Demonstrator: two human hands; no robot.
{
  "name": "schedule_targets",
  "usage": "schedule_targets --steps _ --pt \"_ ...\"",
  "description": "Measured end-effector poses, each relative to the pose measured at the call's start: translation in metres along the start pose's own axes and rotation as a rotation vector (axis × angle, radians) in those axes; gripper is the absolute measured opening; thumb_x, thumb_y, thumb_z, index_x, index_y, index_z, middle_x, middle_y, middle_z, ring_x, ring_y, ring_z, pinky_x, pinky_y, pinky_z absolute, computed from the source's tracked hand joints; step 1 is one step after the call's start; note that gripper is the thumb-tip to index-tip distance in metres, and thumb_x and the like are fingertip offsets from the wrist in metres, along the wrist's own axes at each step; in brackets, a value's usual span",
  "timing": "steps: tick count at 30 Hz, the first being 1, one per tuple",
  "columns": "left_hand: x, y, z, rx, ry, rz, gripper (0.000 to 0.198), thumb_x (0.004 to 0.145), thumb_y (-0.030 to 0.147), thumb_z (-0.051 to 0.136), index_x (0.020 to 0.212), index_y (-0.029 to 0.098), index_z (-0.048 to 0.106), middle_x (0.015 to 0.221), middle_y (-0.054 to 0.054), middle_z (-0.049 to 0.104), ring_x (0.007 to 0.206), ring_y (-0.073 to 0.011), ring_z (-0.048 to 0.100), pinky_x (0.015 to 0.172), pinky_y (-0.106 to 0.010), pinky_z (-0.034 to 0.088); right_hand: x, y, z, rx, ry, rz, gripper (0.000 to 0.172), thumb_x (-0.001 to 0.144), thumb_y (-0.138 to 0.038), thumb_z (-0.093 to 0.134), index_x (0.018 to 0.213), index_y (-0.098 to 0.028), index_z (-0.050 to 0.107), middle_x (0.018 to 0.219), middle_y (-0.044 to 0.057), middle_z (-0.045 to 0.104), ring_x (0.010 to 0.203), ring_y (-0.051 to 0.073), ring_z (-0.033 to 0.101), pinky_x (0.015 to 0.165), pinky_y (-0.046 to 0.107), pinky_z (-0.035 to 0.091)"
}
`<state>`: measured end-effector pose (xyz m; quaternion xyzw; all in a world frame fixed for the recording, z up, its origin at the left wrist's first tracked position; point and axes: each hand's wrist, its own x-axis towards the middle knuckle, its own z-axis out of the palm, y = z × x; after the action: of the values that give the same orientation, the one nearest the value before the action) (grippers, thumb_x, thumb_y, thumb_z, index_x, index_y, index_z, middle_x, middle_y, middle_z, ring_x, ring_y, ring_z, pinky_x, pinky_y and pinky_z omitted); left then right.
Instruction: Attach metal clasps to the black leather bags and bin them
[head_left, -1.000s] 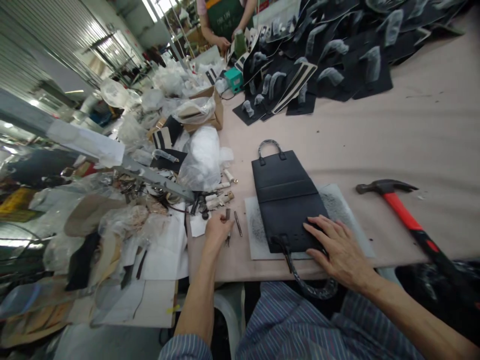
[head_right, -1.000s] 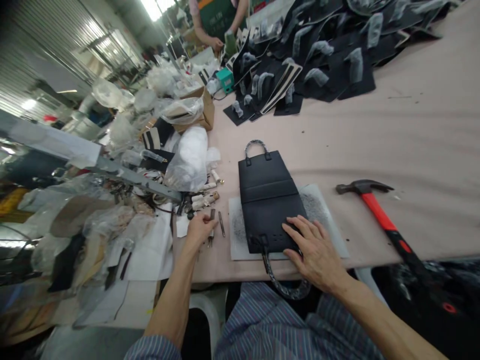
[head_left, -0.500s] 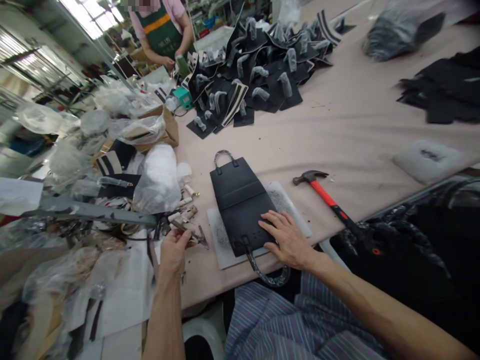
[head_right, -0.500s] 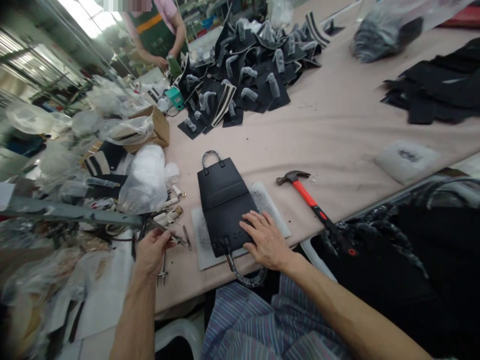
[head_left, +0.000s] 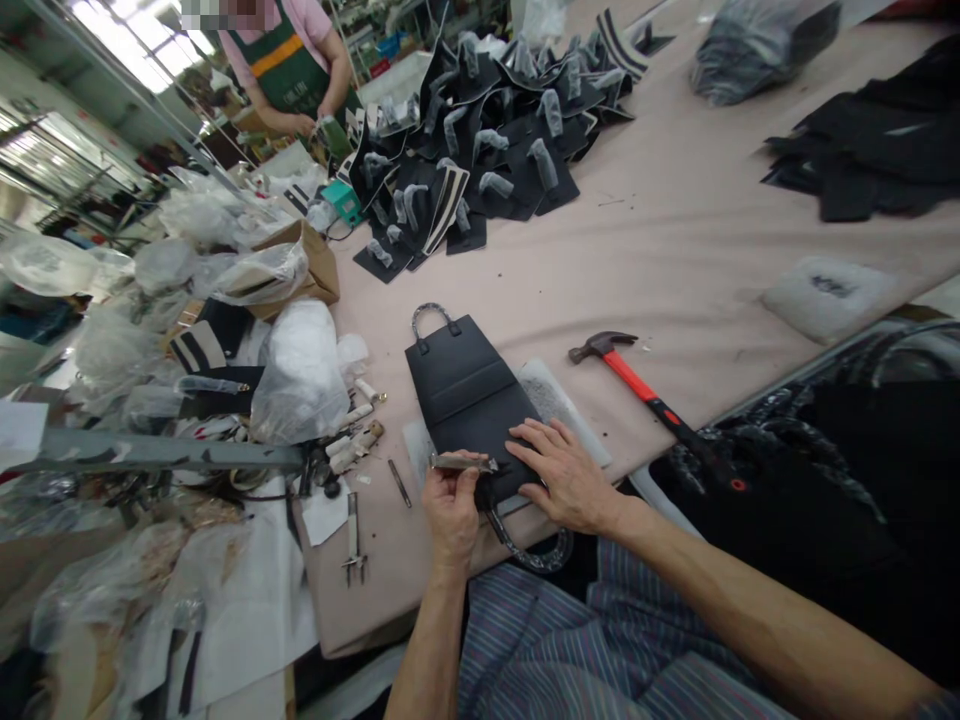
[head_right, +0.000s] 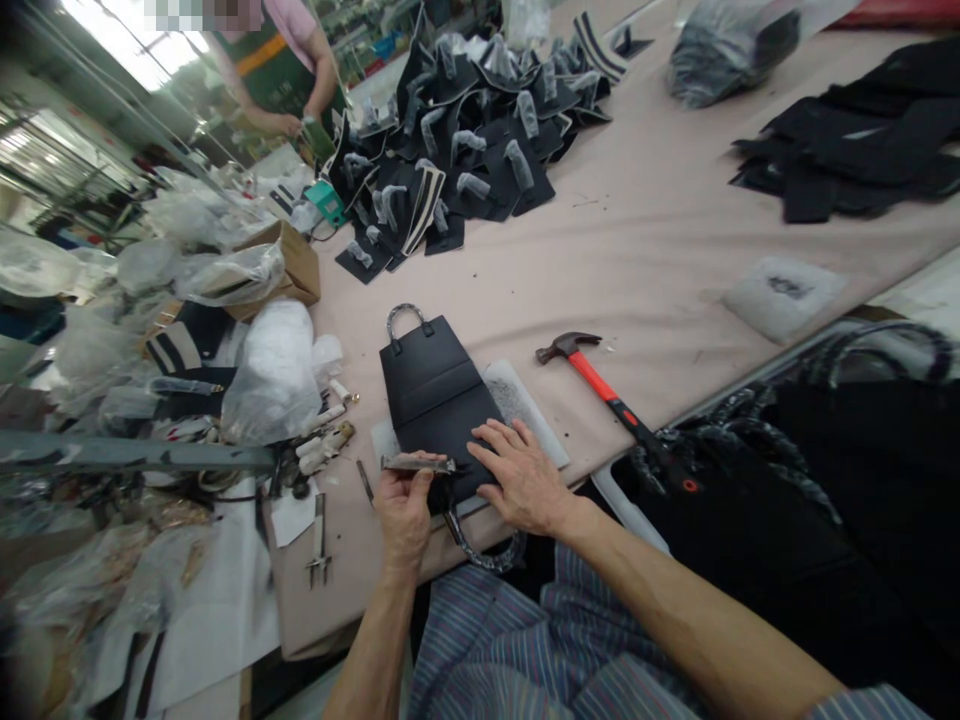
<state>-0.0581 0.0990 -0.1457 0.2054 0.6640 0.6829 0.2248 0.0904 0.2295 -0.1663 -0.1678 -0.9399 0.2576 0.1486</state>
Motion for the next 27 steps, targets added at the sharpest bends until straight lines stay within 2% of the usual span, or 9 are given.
schedule_targets --steps 6,9,12,16,19,24,27 --pt "-0.002 -0.003 -0.005 0.079 0.008 0.023 0.029 0.084 0.04 0.077 0.099 0.02 0.062 0.092 -0.004 0.073 0.086 -0.0201 0.074 0.086 -0.034 0.06 0.0 0.0 0.0 -0.015 -0.011 0.003 0.058 0.088 -0.025 0.064 0.145 -0.019 0.053 0.154 0.011 0.047 0.147 0.033 0.034 0.123 0.059 0.022" --pt "0.005 -0.003 -0.003 0.202 0.035 0.044 0.025 0.081 0.037 0.078 0.096 0.02 0.066 0.087 -0.003 0.07 0.08 -0.0178 0.071 0.081 -0.03 0.058 0.0 0.0 0.0 -0.006 -0.002 -0.001 0.058 0.088 -0.024 0.063 0.144 -0.02 0.054 0.154 0.01 0.047 0.147 0.033 0.034 0.123 0.06 0.023" --pt "0.013 -0.004 0.002 0.264 0.049 0.047 0.023 0.082 0.035 0.076 0.099 0.02 0.067 0.094 -0.004 0.07 0.083 -0.0179 0.069 0.081 -0.029 0.057 0.0 0.0 0.0 -0.001 0.0 -0.007 0.057 0.088 -0.024 0.063 0.144 -0.02 0.054 0.154 0.011 0.048 0.147 0.034 0.034 0.122 0.061 0.024" --pt "0.016 -0.006 0.007 0.189 -0.077 0.044 0.026 0.087 0.032 0.072 0.108 0.02 0.065 0.11 -0.009 0.07 0.097 -0.0201 0.071 0.09 -0.032 0.057 0.0 -0.001 0.0 -0.014 -0.001 0.0 0.057 0.088 -0.024 0.064 0.144 -0.019 0.054 0.154 0.011 0.048 0.147 0.034 0.034 0.123 0.06 0.023" --pt "0.014 -0.01 0.004 0.17 -0.167 0.025 0.02 0.091 0.034 0.07 0.104 0.019 0.066 0.106 -0.009 0.073 0.099 -0.0215 0.072 0.095 -0.035 0.057 0.0 -0.001 0.0 -0.018 -0.008 0.0 0.058 0.088 -0.024 0.066 0.144 -0.018 0.054 0.154 0.011 0.048 0.148 0.033 0.033 0.123 0.059 0.022" --pt "0.008 -0.017 -0.007 0.259 -0.157 0.075 0.02 0.089 0.035 0.072 0.099 0.018 0.068 0.099 -0.007 0.075 0.092 -0.0211 0.072 0.087 -0.034 0.058 0.0 0.001 0.001 -0.011 -0.002 -0.001 0.06 0.087 -0.026 0.068 0.144 -0.019 0.054 0.154 0.011 0.047 0.148 0.033 0.033 0.123 0.06 0.022" --pt "0.004 -0.021 -0.01 0.282 -0.149 0.117 0.02 0.089 0.034 0.072 0.1 0.018 0.068 0.1 -0.006 0.075 0.092 -0.0206 0.073 0.088 -0.034 0.058 -0.001 0.001 0.001 -0.003 0.003 0.0 0.06 0.086 -0.026 0.068 0.144 -0.019 0.054 0.154 0.011 0.048 0.148 0.033 0.033 0.123 0.06 0.022"
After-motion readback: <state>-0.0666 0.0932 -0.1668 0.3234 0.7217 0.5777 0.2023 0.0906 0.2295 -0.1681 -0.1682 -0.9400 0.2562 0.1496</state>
